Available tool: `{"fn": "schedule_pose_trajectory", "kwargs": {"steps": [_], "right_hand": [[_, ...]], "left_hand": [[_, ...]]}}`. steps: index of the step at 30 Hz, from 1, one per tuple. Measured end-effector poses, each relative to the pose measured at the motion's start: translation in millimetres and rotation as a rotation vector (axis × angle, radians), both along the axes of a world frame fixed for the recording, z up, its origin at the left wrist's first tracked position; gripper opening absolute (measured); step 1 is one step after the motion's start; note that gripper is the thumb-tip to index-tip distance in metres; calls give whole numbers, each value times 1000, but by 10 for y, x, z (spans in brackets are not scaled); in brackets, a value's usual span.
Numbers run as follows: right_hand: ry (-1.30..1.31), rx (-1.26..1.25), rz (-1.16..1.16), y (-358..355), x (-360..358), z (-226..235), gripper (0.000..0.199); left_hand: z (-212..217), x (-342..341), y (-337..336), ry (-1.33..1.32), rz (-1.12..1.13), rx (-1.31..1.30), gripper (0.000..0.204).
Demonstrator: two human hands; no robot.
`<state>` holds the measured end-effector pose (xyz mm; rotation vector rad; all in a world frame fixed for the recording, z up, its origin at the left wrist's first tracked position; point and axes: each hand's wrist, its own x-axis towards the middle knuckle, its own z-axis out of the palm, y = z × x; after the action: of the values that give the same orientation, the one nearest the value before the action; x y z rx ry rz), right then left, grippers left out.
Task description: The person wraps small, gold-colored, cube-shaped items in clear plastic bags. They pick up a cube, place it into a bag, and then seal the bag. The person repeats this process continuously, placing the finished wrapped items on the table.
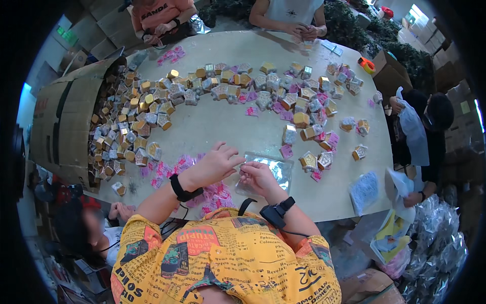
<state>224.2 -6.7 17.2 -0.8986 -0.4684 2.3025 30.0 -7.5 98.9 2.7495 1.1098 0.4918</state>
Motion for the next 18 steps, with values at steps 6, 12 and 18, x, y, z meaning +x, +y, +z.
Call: {"fn": "schedule_pose_trajectory", "kwargs": {"steps": [6, 12, 18], "right_hand": [[-147, 11, 66, 160, -31, 27, 9], [-469, 420, 131, 414, -68, 138, 11], [-901, 1105, 75, 753, -104, 77, 11]], "left_hand": [[-115, -49, 251, -14, -38, -157, 18], [-411, -80, 474, -364, 226, -618, 12], [-632, -52, 869, -568, 378, -932, 15]]}}
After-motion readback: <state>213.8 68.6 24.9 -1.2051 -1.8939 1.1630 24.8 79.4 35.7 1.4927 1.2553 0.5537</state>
